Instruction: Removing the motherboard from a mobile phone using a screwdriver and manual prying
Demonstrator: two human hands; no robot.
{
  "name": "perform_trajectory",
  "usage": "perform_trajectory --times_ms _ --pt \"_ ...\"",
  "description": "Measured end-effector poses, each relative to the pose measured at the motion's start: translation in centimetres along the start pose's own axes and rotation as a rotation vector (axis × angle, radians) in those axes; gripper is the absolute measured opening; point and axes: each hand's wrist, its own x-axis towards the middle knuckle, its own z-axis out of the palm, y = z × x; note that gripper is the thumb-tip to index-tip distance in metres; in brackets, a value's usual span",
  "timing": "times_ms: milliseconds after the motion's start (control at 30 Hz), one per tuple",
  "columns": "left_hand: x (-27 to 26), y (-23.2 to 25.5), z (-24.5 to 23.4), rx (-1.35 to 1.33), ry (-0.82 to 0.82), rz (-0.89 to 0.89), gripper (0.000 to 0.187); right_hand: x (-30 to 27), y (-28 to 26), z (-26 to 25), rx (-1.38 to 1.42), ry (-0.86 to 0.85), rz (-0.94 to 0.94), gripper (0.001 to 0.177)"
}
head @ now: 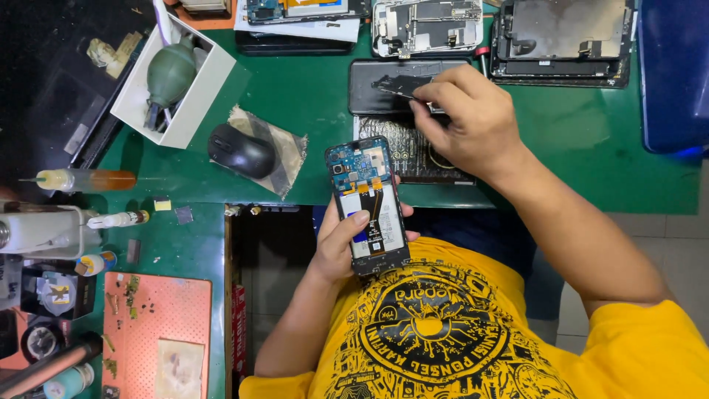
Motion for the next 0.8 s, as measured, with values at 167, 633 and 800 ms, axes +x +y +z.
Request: perform_trajectory --times_ms 167,633,800 --pt "-0.4 0.3 -1.0 -0.049 -0.005 0.008 0.05 -0.5 1.9 -1.4 0.007 0.0 -0.008 0.016" --pt "6.2 4.1 4.5 0.152 -0.234 0.071 0.043 -1.7 8.7 -0.6 -0.206 -0.029 -0.244 0.015" --pt "11.5 4.3 5.9 0.22 -0.494 0.022 0.045 -3.2 10.2 -0.9 -0.31 -0.108 -0.159 0.008"
